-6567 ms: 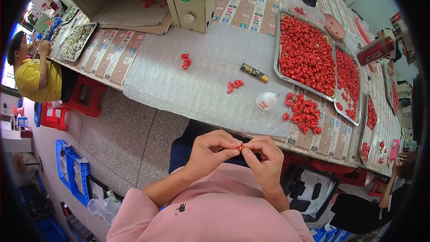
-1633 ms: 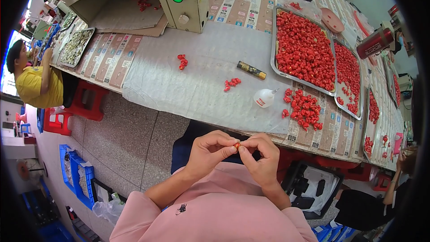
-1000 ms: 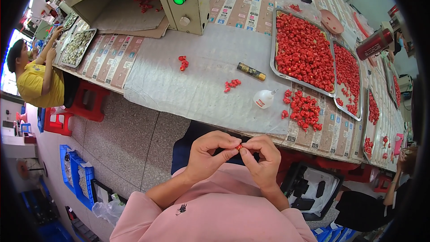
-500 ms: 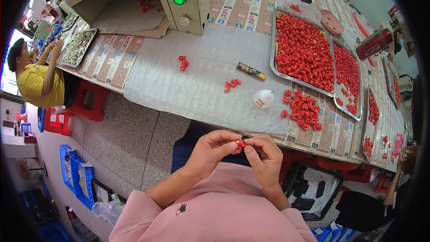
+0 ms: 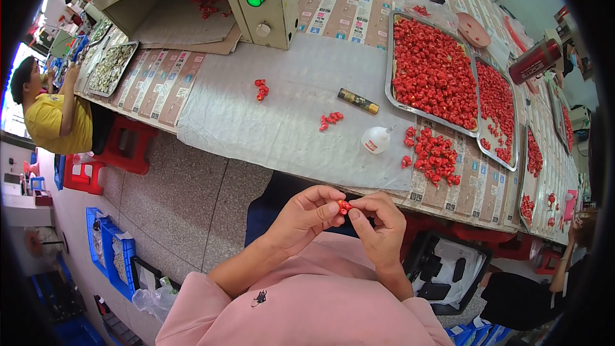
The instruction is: The person applies glue from a bottle to small red toy parts and then assembles them by hand at a factory workbench.
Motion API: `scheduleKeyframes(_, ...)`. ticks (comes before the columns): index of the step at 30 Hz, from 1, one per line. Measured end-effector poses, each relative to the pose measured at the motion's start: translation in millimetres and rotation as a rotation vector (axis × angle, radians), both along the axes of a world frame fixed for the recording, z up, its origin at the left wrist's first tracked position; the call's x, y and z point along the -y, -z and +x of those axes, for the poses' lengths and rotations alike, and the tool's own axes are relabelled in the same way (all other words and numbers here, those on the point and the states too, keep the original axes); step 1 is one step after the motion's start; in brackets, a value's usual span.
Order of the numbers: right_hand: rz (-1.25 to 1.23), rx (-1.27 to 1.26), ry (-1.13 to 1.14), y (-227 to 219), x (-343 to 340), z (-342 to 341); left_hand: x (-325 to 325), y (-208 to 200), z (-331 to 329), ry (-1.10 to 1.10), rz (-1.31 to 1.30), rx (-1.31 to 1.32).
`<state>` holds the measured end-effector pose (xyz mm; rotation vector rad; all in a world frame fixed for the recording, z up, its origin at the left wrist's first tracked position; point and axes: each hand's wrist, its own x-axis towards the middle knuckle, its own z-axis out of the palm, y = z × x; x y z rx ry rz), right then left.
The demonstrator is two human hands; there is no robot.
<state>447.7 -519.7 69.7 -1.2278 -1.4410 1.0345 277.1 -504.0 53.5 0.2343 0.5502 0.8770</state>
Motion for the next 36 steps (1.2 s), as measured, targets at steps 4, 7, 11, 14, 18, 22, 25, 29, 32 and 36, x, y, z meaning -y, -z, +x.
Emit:
scheduleKeyframes(4, 0.007, -0.02, 0.087, -1.2, -1.0, -4.4, 0.7, 3.3, 0.0, -0.005, 0.013, 0.011)
scheduleKeyframes(7, 0.022, -0.002, 0.014, 1.2, 0.3, -1.0, 1.5, 3.7, 0.2, -0.019, 0.028, -0.005)
scheduleKeyframes(11, 0.029, 0.012, 0.009, -0.4, -0.6, -1.2, 1.8, 2.0, 1.6, -0.083, 0.088, -0.116)
scheduleKeyframes(14, 0.027, 0.003, 0.005, 0.9, -1.3, -1.7, 2.0, 4.3, 1.1, -0.103, 0.147, -0.171)
scheduleKeyframes(18, 0.036, 0.016, 0.019, 1.2, -1.8, -1.5, 0.6, 1.0, 2.4, -0.114, 0.221, -0.254)
scheduleKeyframes(22, 0.063, 0.05, 0.041, 1.7, -2.8, -1.6, -0.7, -0.8, 3.1, -0.125, 0.273, -0.29)
scheduleKeyframes(25, 0.077, 0.057, 0.041, 3.1, -3.5, -0.8, -1.5, -1.0, 3.8, -0.133, 0.299, -0.284)
scheduleKeyframes(29, 0.079, 0.047, 0.044, 3.4, -2.8, 0.4, -1.9, 0.4, 4.7, -0.137, 0.346, -0.279)
scheduleKeyframes(32, 0.073, 0.043, 0.045, 2.4, -3.3, -0.4, -2.4, 0.0, 5.5, -0.141, 0.333, -0.27)
scheduleKeyframes(36, 0.043, 0.021, 0.084, 1.4, -4.8, -1.1, -1.4, 2.1, 6.6, -0.142, 0.322, -0.267)
